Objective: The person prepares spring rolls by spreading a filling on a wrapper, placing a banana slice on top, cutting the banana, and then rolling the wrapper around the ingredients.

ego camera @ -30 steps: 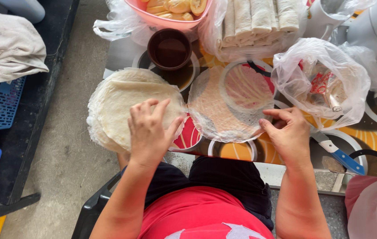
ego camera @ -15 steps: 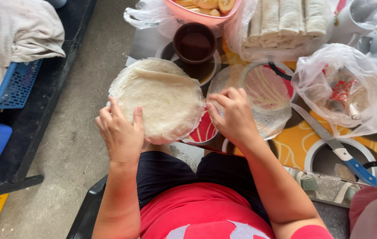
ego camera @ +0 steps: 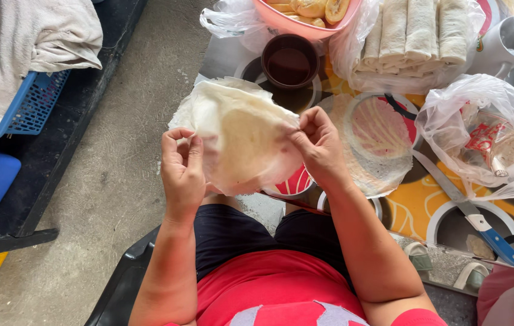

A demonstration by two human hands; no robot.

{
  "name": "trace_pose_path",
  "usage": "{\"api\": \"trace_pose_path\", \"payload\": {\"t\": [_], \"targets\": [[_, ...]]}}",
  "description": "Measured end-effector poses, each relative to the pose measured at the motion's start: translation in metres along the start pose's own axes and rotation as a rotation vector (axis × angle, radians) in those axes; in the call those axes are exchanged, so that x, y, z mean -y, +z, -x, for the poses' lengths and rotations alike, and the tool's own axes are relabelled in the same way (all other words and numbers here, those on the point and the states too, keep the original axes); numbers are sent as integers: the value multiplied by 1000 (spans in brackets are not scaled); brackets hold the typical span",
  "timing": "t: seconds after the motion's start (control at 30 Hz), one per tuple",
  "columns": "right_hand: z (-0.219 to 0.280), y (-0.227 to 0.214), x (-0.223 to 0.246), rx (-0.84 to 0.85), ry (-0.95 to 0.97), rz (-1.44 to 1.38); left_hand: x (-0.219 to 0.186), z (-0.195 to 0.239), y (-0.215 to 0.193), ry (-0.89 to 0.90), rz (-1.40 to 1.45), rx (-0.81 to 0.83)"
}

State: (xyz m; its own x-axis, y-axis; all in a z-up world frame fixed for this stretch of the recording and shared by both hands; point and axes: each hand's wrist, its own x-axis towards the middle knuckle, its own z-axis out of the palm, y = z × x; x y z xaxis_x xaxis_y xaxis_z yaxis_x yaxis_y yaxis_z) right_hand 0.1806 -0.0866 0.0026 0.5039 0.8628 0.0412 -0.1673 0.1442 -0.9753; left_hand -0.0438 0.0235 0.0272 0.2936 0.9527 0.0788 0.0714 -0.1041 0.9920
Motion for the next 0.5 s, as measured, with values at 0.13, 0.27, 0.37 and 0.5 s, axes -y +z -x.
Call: {"api": "trace_pose_path", "payload": {"t": [0.13,0.27,0.37,0.5], "targets": [[4,1,6,-92,-21,223,-4,-2,2,158,-253,-2],[9,11,18,-170,-165,843,-10,2,4,562,-537,167],[13,22,31,-114,-437,985,-17,17,13,798,-729,242],[18,33,43,70,-681,1203,-14,26,22,870,-646,440]]}}
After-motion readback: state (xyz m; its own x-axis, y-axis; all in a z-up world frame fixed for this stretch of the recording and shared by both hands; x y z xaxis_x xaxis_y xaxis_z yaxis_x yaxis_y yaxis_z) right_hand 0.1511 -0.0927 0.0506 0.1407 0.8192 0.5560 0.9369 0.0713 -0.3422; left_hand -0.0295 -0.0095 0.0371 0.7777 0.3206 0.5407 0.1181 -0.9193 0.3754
